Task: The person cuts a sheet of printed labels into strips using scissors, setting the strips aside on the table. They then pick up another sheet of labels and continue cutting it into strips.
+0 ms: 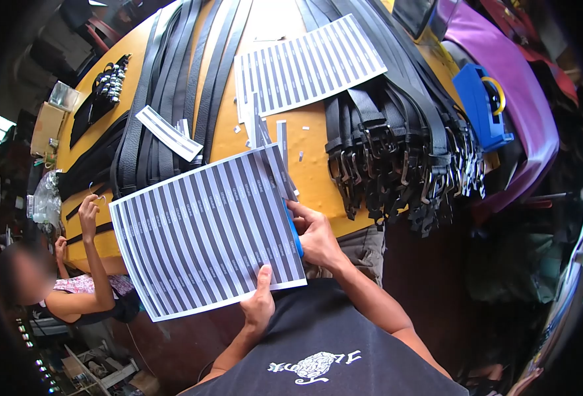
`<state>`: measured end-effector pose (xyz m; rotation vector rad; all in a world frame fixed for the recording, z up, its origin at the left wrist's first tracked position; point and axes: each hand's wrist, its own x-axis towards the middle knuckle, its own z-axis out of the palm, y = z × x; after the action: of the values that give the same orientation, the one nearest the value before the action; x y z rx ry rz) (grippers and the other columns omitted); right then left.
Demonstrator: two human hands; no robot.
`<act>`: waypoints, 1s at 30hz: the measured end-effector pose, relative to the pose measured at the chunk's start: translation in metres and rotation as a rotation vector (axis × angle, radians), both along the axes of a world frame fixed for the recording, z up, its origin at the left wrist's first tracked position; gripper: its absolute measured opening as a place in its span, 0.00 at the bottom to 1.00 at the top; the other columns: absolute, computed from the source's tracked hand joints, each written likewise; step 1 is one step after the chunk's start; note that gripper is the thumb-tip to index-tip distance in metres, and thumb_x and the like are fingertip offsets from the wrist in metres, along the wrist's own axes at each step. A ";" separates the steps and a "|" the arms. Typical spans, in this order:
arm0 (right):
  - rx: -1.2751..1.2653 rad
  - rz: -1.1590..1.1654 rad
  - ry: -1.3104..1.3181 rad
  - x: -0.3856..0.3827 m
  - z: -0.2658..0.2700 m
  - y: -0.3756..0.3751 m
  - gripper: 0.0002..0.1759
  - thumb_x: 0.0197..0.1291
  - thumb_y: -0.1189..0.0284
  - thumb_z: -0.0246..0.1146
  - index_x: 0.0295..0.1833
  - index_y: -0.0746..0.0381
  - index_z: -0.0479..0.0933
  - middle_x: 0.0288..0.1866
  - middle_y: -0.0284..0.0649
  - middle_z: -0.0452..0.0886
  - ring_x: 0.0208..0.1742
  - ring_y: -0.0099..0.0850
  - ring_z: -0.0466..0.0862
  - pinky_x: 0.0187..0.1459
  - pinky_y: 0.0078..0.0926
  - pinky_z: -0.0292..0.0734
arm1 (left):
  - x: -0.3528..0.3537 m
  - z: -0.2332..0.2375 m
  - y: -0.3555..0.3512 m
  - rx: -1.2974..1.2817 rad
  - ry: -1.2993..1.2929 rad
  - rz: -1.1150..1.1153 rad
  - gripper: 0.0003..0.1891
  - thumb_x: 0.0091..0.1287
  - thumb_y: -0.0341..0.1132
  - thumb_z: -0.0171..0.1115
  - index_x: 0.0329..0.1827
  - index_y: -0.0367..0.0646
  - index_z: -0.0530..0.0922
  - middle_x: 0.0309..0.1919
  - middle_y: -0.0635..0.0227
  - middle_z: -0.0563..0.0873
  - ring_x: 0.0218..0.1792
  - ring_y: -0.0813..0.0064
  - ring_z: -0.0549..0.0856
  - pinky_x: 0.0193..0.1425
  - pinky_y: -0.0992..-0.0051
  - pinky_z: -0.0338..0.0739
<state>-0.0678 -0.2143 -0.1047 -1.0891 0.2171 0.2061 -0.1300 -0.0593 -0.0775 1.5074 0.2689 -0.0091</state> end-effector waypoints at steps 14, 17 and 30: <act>-0.019 0.013 -0.012 0.013 0.011 -0.002 0.41 0.49 0.74 0.74 0.68 0.67 0.64 0.45 0.42 0.84 0.41 0.20 0.82 0.44 0.20 0.78 | 0.000 0.004 0.000 -0.014 -0.055 -0.019 0.15 0.66 0.28 0.63 0.53 0.31 0.77 0.48 0.62 0.82 0.47 0.72 0.81 0.56 0.75 0.73; -0.021 0.015 -0.015 0.014 0.011 -0.002 0.41 0.49 0.74 0.75 0.68 0.67 0.64 0.45 0.42 0.84 0.41 0.20 0.82 0.44 0.19 0.78 | 0.001 0.005 -0.001 -0.028 -0.062 -0.018 0.14 0.66 0.28 0.63 0.53 0.31 0.77 0.48 0.62 0.82 0.47 0.72 0.81 0.56 0.75 0.73; 0.009 0.041 -0.030 0.019 0.015 -0.002 0.41 0.50 0.76 0.72 0.69 0.69 0.62 0.45 0.42 0.83 0.41 0.22 0.81 0.43 0.20 0.77 | 0.003 0.001 -0.001 -0.014 -0.059 0.011 0.15 0.66 0.28 0.63 0.53 0.31 0.77 0.48 0.62 0.82 0.47 0.71 0.81 0.56 0.75 0.73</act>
<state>-0.0489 -0.2163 -0.0893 -1.0879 0.1670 0.2272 -0.1267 -0.0602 -0.0764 1.4898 0.2294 0.0418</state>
